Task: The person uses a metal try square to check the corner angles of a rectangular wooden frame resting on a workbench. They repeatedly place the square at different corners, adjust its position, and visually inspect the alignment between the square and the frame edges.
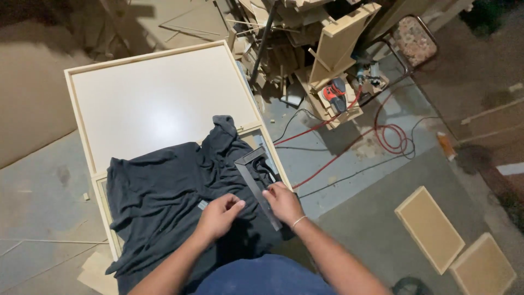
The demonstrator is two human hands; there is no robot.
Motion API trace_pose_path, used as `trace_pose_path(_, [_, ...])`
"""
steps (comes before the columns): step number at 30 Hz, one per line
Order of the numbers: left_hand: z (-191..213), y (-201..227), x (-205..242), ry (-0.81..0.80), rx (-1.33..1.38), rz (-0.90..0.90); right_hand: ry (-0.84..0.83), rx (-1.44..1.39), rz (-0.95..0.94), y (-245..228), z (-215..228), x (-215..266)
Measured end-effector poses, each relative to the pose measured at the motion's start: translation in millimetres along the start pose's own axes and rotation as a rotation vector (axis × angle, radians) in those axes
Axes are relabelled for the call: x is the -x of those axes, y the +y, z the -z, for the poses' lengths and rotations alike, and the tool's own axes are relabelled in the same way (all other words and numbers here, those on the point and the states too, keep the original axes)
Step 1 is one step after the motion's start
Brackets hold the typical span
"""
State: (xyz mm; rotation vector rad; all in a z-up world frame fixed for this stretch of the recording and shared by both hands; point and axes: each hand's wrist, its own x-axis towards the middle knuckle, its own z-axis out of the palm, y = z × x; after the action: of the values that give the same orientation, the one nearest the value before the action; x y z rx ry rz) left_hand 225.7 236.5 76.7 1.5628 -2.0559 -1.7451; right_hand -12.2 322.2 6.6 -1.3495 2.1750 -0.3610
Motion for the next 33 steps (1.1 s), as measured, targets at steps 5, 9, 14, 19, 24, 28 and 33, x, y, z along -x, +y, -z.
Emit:
trace_pose_path(5, [-19, -31, -51, 0.362, -0.401, -0.204, -0.193, 0.134, -0.151, 22, 83, -59])
trace_pose_path(9, [-17, -44, -62, 0.682, -0.652, -0.258, -0.215, 0.391, 0.004, 21, 123, -114])
trace_pose_path(14, [-25, -81, -75, 0.824, -0.745, -0.403, -0.465, 0.597, 0.042, 1, 134, -171])
trace_pose_path(19, [-27, -93, -80, 0.902, -0.732, -0.462, -0.738, 0.739, -0.066, -6, 121, -217])
trace_pose_path(24, [-24, -95, -81, 0.909, -0.702, -0.496, -0.793, 0.718, -0.170, -49, 137, -215])
trace_pose_path(28, [-24, -98, -82, 0.875, -0.677, -0.480, -0.810, 0.797, -0.173, -110, 155, -190])
trace_pose_path(33, [-23, -100, -82, 0.858, -0.647, -0.489, -0.815, 0.976, -0.202, -150, 162, -168])
